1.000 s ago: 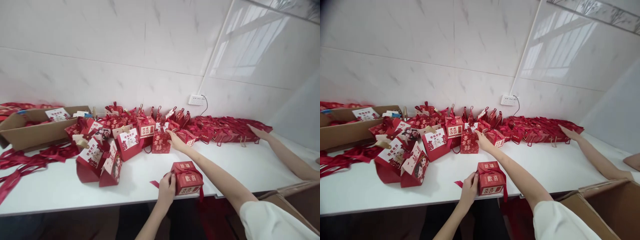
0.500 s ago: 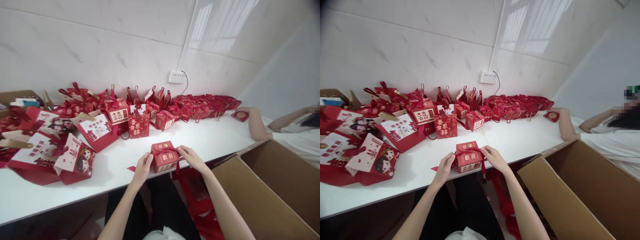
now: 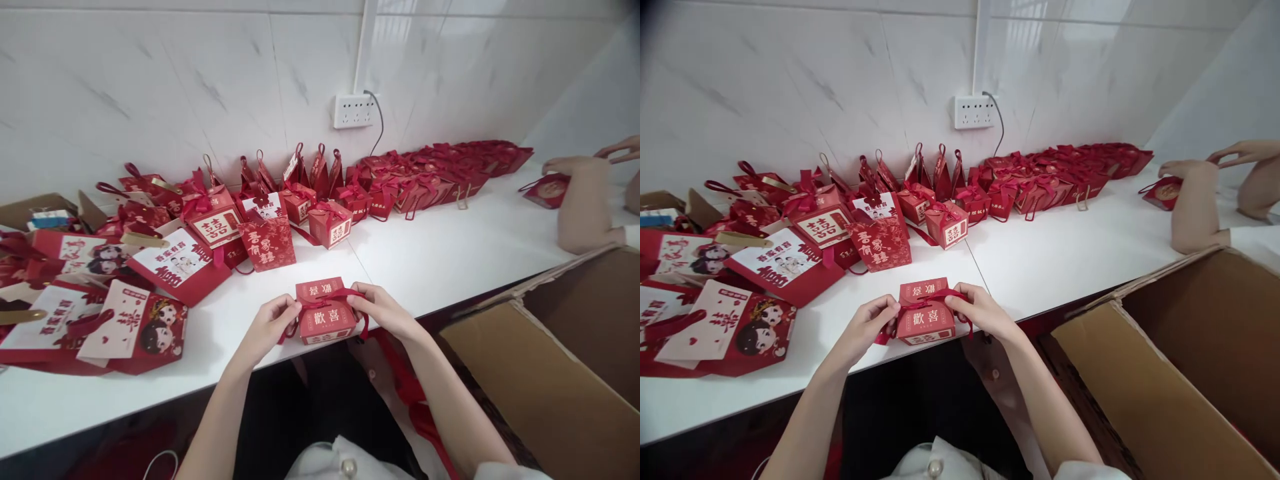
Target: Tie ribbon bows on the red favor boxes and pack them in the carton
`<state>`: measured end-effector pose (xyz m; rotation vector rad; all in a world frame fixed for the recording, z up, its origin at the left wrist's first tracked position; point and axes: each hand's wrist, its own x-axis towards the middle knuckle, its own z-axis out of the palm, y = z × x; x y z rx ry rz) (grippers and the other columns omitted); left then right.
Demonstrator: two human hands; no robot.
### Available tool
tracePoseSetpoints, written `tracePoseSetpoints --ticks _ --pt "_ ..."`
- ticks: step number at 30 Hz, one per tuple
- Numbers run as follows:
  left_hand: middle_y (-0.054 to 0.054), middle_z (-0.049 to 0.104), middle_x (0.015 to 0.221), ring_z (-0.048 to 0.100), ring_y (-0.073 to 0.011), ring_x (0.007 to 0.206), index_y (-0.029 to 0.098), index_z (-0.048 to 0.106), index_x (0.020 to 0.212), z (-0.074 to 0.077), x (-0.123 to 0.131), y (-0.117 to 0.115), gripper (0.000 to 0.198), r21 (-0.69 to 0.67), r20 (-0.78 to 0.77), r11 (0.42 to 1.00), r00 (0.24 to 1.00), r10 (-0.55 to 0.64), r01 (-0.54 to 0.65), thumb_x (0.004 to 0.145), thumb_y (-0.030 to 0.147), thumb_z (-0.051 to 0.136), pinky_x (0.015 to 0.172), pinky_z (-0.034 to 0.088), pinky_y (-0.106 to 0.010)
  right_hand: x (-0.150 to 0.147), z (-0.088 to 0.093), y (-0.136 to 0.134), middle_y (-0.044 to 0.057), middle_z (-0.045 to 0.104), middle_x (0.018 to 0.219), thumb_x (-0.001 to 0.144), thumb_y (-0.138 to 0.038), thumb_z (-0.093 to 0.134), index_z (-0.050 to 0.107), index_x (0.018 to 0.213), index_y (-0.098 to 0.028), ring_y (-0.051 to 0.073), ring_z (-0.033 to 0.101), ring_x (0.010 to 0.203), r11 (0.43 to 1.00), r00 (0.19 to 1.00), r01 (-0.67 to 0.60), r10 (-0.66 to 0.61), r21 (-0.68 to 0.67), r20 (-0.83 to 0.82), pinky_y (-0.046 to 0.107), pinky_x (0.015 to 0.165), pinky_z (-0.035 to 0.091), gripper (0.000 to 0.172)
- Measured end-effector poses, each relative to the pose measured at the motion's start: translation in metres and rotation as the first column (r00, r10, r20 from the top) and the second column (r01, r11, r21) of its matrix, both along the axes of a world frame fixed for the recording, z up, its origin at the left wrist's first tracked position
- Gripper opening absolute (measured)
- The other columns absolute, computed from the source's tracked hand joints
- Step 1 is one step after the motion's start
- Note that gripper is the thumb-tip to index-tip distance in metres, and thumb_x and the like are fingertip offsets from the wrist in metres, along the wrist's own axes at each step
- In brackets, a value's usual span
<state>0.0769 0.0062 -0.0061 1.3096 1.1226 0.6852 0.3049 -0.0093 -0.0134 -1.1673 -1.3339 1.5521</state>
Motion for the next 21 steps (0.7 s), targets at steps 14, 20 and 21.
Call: tracePoseSetpoints --ticks 14,20,21 --pt "0.009 0.031 0.043 0.021 -0.0026 0.036 0.018 0.044 0.062 -0.010 -0.003 0.003 0.037 -0.151 0.144 0.988 0.989 0.029 -0.007 0.074 0.049 0.061 0.037 0.016 -0.017 -0.002 0.000 -0.008 -0.004 0.050 0.055 0.075 -0.041 0.064 0.049 0.068 -0.018 0.008 0.043 0.050 0.984 0.986 0.094 -0.113 -0.153 -0.120 0.022 0.050 0.033 0.028" --pt "0.008 0.033 0.040 0.030 -0.0049 0.036 0.019 0.044 0.060 -0.023 -0.007 0.003 0.033 -0.125 0.193 0.992 0.981 0.038 -0.013 0.076 0.043 0.060 0.039 0.023 -0.018 0.001 -0.009 -0.005 -0.006 0.044 0.048 0.075 -0.039 0.065 0.050 0.064 -0.017 0.007 0.039 0.047 0.980 0.983 0.073 -0.102 -0.183 -0.155 0.022 0.048 0.029 0.028" --pt "0.008 0.034 0.040 0.031 -0.0052 0.037 0.019 0.044 0.061 -0.024 -0.010 0.003 0.033 -0.119 0.184 0.993 0.983 0.019 0.003 0.076 0.043 0.060 0.039 0.024 -0.018 0.003 -0.009 -0.004 -0.007 0.041 0.046 0.075 -0.040 0.065 0.050 0.063 -0.018 0.007 0.036 0.045 0.981 0.988 0.059 -0.084 -0.186 -0.131 0.022 0.047 0.027 0.029"
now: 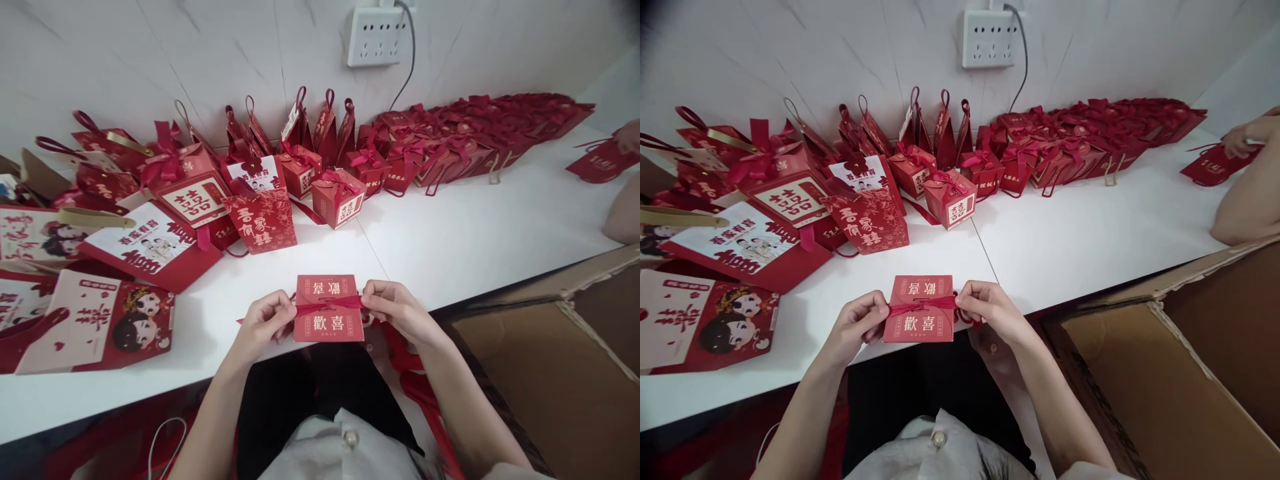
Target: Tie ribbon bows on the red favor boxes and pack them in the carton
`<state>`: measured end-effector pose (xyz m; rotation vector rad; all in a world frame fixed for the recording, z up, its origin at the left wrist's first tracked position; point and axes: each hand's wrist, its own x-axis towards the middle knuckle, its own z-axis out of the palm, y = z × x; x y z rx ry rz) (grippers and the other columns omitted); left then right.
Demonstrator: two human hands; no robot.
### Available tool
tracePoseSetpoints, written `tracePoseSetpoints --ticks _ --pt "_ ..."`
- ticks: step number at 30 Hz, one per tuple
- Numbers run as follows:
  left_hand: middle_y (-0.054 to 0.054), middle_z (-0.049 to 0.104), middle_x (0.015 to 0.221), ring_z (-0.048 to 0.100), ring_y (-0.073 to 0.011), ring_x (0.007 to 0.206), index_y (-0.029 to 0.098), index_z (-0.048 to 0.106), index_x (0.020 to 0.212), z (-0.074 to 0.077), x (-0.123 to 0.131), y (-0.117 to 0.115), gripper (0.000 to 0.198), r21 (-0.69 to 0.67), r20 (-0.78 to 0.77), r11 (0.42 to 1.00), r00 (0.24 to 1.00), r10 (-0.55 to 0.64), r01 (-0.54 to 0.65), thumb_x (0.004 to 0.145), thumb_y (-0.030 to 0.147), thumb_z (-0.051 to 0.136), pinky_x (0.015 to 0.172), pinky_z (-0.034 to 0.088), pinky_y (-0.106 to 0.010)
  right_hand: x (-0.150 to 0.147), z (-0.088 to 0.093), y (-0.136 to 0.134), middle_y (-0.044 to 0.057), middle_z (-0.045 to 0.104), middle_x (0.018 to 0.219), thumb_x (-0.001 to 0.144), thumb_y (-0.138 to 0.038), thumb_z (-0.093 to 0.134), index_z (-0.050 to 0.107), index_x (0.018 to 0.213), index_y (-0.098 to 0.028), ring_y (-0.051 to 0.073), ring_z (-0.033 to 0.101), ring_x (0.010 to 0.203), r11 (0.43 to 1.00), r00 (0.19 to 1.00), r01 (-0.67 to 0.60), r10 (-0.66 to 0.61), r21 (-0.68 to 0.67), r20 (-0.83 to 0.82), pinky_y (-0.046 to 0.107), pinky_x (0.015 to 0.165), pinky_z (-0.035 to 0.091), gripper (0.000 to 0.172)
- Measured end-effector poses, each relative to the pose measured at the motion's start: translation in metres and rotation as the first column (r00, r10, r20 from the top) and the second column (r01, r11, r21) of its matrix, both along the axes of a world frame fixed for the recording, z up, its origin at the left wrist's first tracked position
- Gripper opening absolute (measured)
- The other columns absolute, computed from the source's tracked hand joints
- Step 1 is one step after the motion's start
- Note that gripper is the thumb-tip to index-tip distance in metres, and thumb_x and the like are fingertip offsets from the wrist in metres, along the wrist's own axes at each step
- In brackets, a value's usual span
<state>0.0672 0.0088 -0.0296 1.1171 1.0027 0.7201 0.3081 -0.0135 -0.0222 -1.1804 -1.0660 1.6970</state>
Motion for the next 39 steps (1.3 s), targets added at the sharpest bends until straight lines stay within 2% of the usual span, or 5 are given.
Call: tracePoseSetpoints --ticks 5,10,16,22,39 --pt "0.006 0.039 0.042 0.032 -0.0058 0.037 0.018 0.046 0.059 0.013 -0.033 0.002 0.035 0.023 -0.132 0.991 0.983 -0.127 0.131 0.076 0.045 0.060 0.039 0.023 -0.019 0.024 0.019 0.003 -0.008 0.035 0.045 0.073 -0.048 0.063 0.049 0.058 -0.018 0.006 0.026 0.043 0.986 0.946 -0.164 0.152 0.020 0.286 0.022 0.042 0.018 0.036" --pt "0.004 0.042 0.046 0.034 -0.0075 0.038 0.019 0.045 0.056 0.043 -0.075 0.007 0.033 0.097 -0.189 0.989 0.978 -0.092 0.112 0.073 0.041 0.063 0.037 0.024 -0.020 0.049 0.053 0.009 -0.004 0.042 0.050 0.070 -0.049 0.066 0.051 0.055 -0.019 0.009 0.035 0.049 0.976 0.885 -0.039 -0.066 0.215 0.461 0.023 0.046 0.027 0.037" --pt "-0.012 0.066 0.092 0.059 -0.0244 0.086 0.015 0.055 0.054 0.089 -0.053 0.015 0.031 0.323 0.020 0.946 1.000 -0.009 0.002 0.067 0.040 0.068 0.075 0.047 -0.032 0.011 0.072 0.018 0.007 0.068 0.090 0.070 -0.047 0.068 0.063 0.066 -0.018 0.019 0.060 0.081 0.955 0.999 0.035 -0.037 0.295 -0.001 0.031 0.073 0.045 0.030" --pt "-0.005 0.065 0.066 0.062 -0.0216 0.077 0.015 0.066 0.062 0.120 -0.001 0.018 0.027 0.306 0.403 0.952 0.904 -0.146 0.017 0.070 0.040 0.064 0.078 0.048 -0.034 -0.044 0.075 0.018 0.005 0.069 0.070 0.067 -0.048 0.064 0.068 0.064 -0.016 0.021 0.064 0.075 0.980 0.920 0.014 0.064 0.196 -0.387 0.041 0.087 0.047 0.032" --pt "-0.011 0.068 0.107 0.062 -0.0239 0.100 0.014 0.067 0.105 0.123 0.015 0.015 0.031 0.416 0.399 0.909 0.896 -0.193 0.010 0.075 0.021 0.061 0.089 0.047 -0.037 -0.073 0.085 0.015 -0.007 0.065 0.063 0.061 -0.028 0.079 0.052 0.096 -0.021 0.012 0.064 0.056 0.831 0.842 0.444 -0.260 0.334 -0.473 0.026 0.063 0.053 0.045"
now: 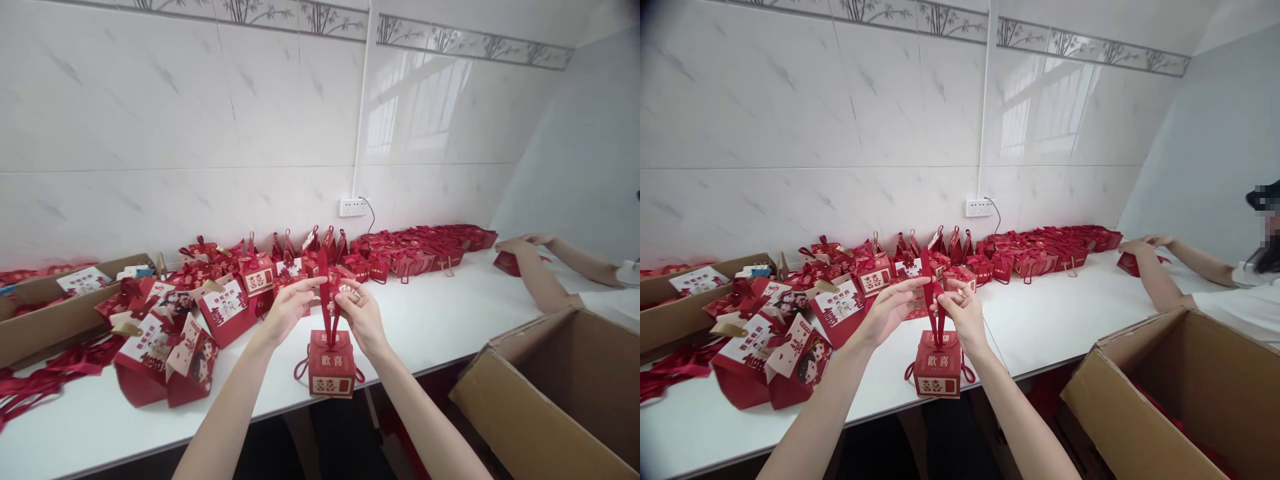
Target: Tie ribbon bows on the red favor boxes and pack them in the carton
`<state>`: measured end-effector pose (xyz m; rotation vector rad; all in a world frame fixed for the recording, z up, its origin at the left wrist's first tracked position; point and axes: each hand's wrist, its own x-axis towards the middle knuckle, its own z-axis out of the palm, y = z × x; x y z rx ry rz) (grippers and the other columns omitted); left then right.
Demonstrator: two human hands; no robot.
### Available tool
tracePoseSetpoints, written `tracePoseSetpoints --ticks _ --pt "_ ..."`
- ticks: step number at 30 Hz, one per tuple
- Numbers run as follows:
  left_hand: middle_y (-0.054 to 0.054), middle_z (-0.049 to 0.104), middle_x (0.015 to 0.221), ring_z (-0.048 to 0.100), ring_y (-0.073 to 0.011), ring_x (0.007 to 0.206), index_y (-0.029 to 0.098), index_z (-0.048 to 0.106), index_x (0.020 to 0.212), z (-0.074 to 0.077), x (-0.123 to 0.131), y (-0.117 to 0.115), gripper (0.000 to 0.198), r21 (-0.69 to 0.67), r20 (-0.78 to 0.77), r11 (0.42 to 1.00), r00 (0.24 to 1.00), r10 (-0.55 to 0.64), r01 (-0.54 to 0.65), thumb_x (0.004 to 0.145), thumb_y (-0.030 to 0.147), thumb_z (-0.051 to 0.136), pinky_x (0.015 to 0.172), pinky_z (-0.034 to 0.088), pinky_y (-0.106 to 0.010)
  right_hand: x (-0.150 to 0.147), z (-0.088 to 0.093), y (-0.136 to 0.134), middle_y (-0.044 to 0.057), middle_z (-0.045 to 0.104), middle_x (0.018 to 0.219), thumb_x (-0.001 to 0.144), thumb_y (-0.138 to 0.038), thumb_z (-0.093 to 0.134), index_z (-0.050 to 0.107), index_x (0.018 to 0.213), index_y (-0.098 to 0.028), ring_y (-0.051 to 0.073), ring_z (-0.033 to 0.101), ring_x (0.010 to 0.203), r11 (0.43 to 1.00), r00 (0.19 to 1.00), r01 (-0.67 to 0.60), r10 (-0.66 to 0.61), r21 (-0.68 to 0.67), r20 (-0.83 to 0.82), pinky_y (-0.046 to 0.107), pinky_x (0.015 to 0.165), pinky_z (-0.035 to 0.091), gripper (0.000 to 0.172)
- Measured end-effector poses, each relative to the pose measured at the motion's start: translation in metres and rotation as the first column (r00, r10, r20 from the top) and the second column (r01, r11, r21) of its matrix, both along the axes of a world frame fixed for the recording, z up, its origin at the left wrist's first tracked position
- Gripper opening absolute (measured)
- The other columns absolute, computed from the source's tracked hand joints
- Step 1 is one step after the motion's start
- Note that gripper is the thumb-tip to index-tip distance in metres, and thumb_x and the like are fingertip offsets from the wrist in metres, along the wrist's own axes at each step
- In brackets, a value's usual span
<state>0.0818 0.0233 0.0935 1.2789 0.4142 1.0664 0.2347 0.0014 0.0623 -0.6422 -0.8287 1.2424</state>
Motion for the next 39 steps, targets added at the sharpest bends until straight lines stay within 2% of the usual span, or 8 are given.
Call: tracePoseSetpoints --ticks 12,16,18,20,22,26,30,39 --pt "-0.012 0.068 0.106 0.065 -0.0232 0.091 0.013 0.068 0.101 0.000 0.001 -0.001 0.030 -0.012 0.027 0.999 0.999 0.031 -0.031 0.073 0.023 0.062 0.085 0.049 -0.038 0.008 -0.006 -0.002 -0.005 0.069 0.069 0.068 -0.025 0.075 0.052 0.098 -0.022 0.013 0.067 0.063 0.989 0.994 0.062 -0.074 0.134 0.086 0.028 0.070 0.054 0.039" --pt "-0.011 0.068 0.096 0.063 -0.0231 0.086 0.012 0.067 0.093 -0.002 -0.009 0.004 0.029 -0.012 -0.078 0.981 0.978 0.194 -0.196 0.071 0.029 0.059 0.082 0.048 -0.039 0.031 -0.012 -0.005 -0.006 0.062 0.049 0.070 -0.046 0.069 0.054 0.087 -0.020 0.014 0.060 0.042 0.979 0.978 -0.120 0.089 0.164 0.188 0.025 0.046 0.050 0.034" --pt "-0.008 0.065 0.094 0.059 -0.0224 0.091 0.014 0.064 0.084 -0.005 -0.018 0.006 0.020 0.125 -0.175 0.857 0.839 0.514 -0.499 0.072 0.028 0.056 0.088 0.044 -0.040 0.050 -0.015 -0.007 -0.003 0.056 0.040 0.074 -0.066 0.052 0.055 0.076 -0.017 0.015 0.052 0.030 0.936 0.889 -0.344 0.301 0.069 0.345 0.024 0.032 0.040 0.049" --pt "-0.006 0.060 0.094 0.053 -0.0216 0.100 0.017 0.058 0.079 -0.013 -0.024 0.003 0.010 0.399 -0.195 0.546 0.514 0.835 -0.737 0.073 0.023 0.054 0.095 0.037 -0.040 0.065 -0.019 -0.006 0.002 0.060 0.046 0.079 -0.067 0.041 0.057 0.072 -0.015 0.015 0.055 0.033 0.921 0.751 -0.384 0.351 -0.061 0.559 0.025 0.034 0.042 0.054" --pt "-0.004 0.055 0.091 0.050 -0.0205 0.098 0.019 0.053 0.076 -0.028 -0.021 -0.009 0.002 0.647 -0.180 0.347 0.307 0.935 -0.678 0.074 0.019 0.053 0.095 0.036 -0.038 0.070 -0.025 -0.002 0.006 0.065 0.062 0.083 -0.050 0.048 0.060 0.074 -0.014 0.016 0.062 0.049 0.965 0.579 -0.253 0.202 -0.062 0.790 0.028 0.048 0.049 0.039" --pt "-0.006 0.051 0.088 0.049 -0.0231 0.089 0.018 0.053 0.076 -0.070 0.010 -0.050 0.018 0.796 -0.479 0.543 0.269 0.835 -0.268 0.077 0.035 0.059 0.083 0.040 -0.041 0.056 -0.038 0.009 0.009 0.064 0.090 0.079 -0.016 0.058 0.070 0.078 -0.017 0.020 0.061 0.086 0.947 0.235 -0.291 -0.067 0.136 0.970 0.036 0.081 0.048 0.011" --pt "-0.009 0.050 0.100 0.047 -0.0272 0.097 0.016 0.054 0.088 -0.099 0.029 -0.071 0.035 0.675 -0.692 0.702 0.137 0.709 -0.229 0.072 0.045 0.065 0.085 0.039 -0.044 0.043 -0.041 0.014 0.009 0.060 0.102 0.081 -0.011 0.057 0.072 0.089 -0.019 0.020 0.056 0.098 0.835 0.051 -0.513 -0.203 0.200 0.978 0.036 0.089 0.044 0.019" --pt "-0.002 0.049 0.127 0.042 -0.0244 0.118 0.026 0.060 0.095 -0.077 -0.018 -0.045 0.015 0.565 -0.808 0.823 0.170 0.565 -0.052 0.084 0.020 0.052 0.098 0.022 -0.050 0.025 -0.025 0.019 0.007 0.060 0.083 0.082 -0.014 0.057 0.068 0.080 -0.014 0.017 0.056 0.074 0.782 -0.208 -0.622 -0.208 0.035 0.956 0.029 0.072 0.044 0.011"
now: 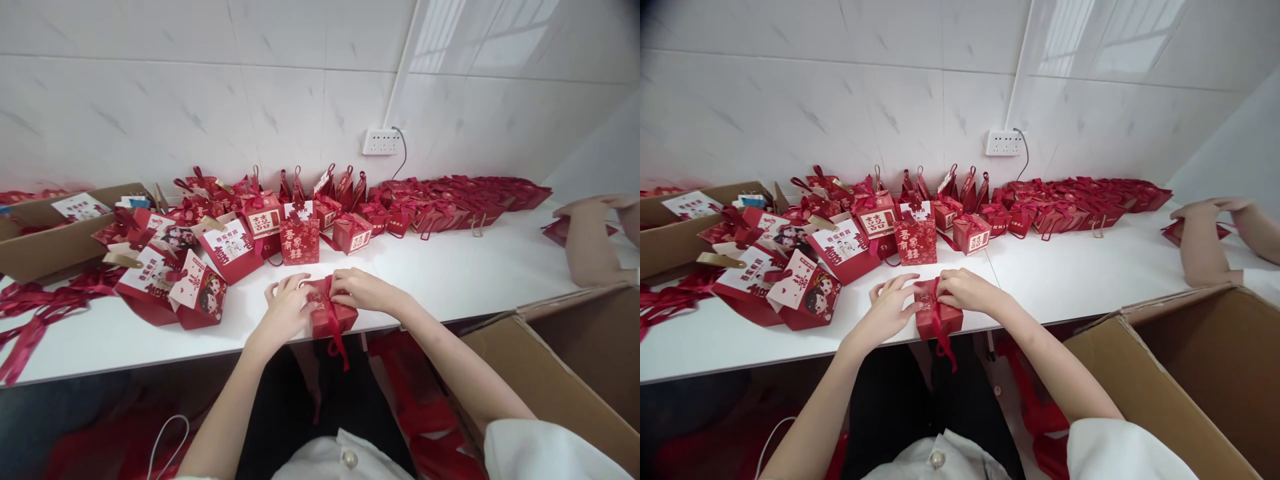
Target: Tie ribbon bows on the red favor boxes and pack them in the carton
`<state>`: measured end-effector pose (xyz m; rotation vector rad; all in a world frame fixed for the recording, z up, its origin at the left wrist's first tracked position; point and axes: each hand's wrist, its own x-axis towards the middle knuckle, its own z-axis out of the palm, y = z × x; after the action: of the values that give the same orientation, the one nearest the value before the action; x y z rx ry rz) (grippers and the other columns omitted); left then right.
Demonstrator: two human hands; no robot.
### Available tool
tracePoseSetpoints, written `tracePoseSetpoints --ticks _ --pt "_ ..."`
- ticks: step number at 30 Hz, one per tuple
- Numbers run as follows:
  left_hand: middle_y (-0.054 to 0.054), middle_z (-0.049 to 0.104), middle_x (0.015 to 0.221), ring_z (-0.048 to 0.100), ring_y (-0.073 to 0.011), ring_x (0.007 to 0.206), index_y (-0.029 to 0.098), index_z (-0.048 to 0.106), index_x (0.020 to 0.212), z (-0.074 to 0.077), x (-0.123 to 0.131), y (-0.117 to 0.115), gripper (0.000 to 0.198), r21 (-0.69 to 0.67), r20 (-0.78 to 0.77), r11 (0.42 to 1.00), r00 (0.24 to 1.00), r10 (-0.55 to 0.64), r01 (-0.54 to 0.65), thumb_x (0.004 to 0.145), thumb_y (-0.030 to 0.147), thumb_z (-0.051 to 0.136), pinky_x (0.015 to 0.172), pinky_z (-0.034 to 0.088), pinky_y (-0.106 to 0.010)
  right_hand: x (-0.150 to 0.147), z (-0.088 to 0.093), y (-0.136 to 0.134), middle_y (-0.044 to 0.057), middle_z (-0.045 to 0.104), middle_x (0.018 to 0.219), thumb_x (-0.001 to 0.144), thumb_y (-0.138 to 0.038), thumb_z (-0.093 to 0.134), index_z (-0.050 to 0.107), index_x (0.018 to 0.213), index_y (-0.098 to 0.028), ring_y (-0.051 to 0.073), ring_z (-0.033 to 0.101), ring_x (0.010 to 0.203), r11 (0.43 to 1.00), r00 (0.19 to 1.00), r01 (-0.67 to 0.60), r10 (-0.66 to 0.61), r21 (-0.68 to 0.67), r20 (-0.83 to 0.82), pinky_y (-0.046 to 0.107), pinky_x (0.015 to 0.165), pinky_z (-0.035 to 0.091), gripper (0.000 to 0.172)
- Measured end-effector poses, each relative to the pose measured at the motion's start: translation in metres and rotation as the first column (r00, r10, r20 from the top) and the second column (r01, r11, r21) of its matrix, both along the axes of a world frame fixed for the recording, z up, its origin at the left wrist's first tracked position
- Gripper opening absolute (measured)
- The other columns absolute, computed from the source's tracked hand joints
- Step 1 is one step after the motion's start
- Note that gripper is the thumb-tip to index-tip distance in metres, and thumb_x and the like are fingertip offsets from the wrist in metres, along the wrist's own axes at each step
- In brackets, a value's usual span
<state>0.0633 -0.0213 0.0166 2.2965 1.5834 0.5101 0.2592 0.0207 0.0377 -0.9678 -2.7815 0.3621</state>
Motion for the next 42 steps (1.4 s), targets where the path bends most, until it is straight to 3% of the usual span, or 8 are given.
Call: tracePoseSetpoints --ticks 6,13,16,21,28,37,42 --pt "-0.006 0.055 0.106 0.046 -0.0248 0.102 0.020 0.062 0.089 0.002 0.015 0.005 0.012 0.076 -0.075 0.997 0.997 0.017 -0.012 0.084 0.028 0.055 0.085 0.033 -0.042 -0.011 -0.011 -0.001 0.006 0.055 0.076 0.081 -0.012 0.052 0.060 0.075 -0.012 0.016 0.050 0.066 0.995 0.997 0.053 -0.057 0.081 0.053 0.028 0.064 0.042 0.010" --pt "-0.002 0.057 0.094 0.050 -0.0204 0.094 0.020 0.061 0.083 0.001 0.017 0.016 0.009 -0.029 0.061 0.996 0.995 -0.082 0.084 0.085 0.019 0.052 0.084 0.035 -0.038 -0.002 -0.033 -0.006 0.003 0.051 0.078 0.078 -0.009 0.053 0.051 0.076 -0.016 0.014 0.047 0.067 0.993 0.955 0.102 -0.081 0.060 -0.286 0.026 0.062 0.042 0.008" --pt "-0.002 0.057 0.089 0.051 -0.0200 0.090 0.018 0.058 0.077 -0.001 0.020 0.020 0.012 -0.041 0.098 0.996 0.992 -0.077 0.081 0.083 0.015 0.049 0.082 0.038 -0.038 0.001 -0.033 -0.007 0.002 0.050 0.078 0.081 -0.012 0.052 0.050 0.077 -0.018 0.014 0.047 0.069 0.996 0.936 0.093 -0.086 0.002 -0.341 0.026 0.064 0.043 0.008" --pt "-0.006 0.054 0.089 0.048 -0.0222 0.088 0.016 0.054 0.076 -0.006 0.028 0.019 0.013 0.013 0.027 0.998 0.998 -0.063 0.063 0.081 0.009 0.044 0.079 0.042 -0.038 0.004 -0.029 -0.008 0.002 0.050 0.080 0.079 -0.009 0.054 0.052 0.077 -0.017 0.013 0.049 0.070 0.990 0.925 0.119 -0.137 -0.073 -0.354 0.025 0.066 0.043 0.009" --pt "-0.007 0.050 0.089 0.045 -0.0217 0.088 0.018 0.048 0.076 -0.010 0.025 0.017 0.014 0.006 0.104 0.996 0.991 -0.084 0.084 0.083 0.008 0.041 0.082 0.043 -0.039 0.001 -0.026 -0.008 0.003 0.049 0.079 0.079 -0.009 0.050 0.050 0.076 -0.017 0.015 0.045 0.069 0.991 0.960 0.131 -0.130 -0.014 -0.249 0.027 0.065 0.041 0.008" --pt "-0.007 0.049 0.093 0.044 -0.0212 0.091 0.018 0.045 0.078 -0.013 0.025 0.015 0.014 -0.001 0.180 0.997 0.981 -0.073 0.074 0.085 0.008 0.039 0.085 0.043 -0.039 0.004 -0.032 -0.008 0.004 0.051 0.086 0.082 -0.012 0.051 0.052 0.082 -0.018 0.016 0.049 0.077 0.993 0.927 0.107 -0.120 -0.056 -0.356 0.028 0.070 0.043 0.006" --pt "-0.007 0.048 0.094 0.043 -0.0208 0.091 0.017 0.044 0.080 -0.014 0.025 0.015 0.013 0.011 0.177 0.997 0.981 -0.080 0.079 0.085 0.008 0.037 0.084 0.043 -0.039 0.003 -0.032 -0.006 0.002 0.048 0.079 0.076 -0.005 0.051 0.051 0.076 -0.017 0.013 0.046 0.069 0.989 0.904 0.091 -0.131 -0.117 -0.406 0.025 0.064 0.042 0.011"
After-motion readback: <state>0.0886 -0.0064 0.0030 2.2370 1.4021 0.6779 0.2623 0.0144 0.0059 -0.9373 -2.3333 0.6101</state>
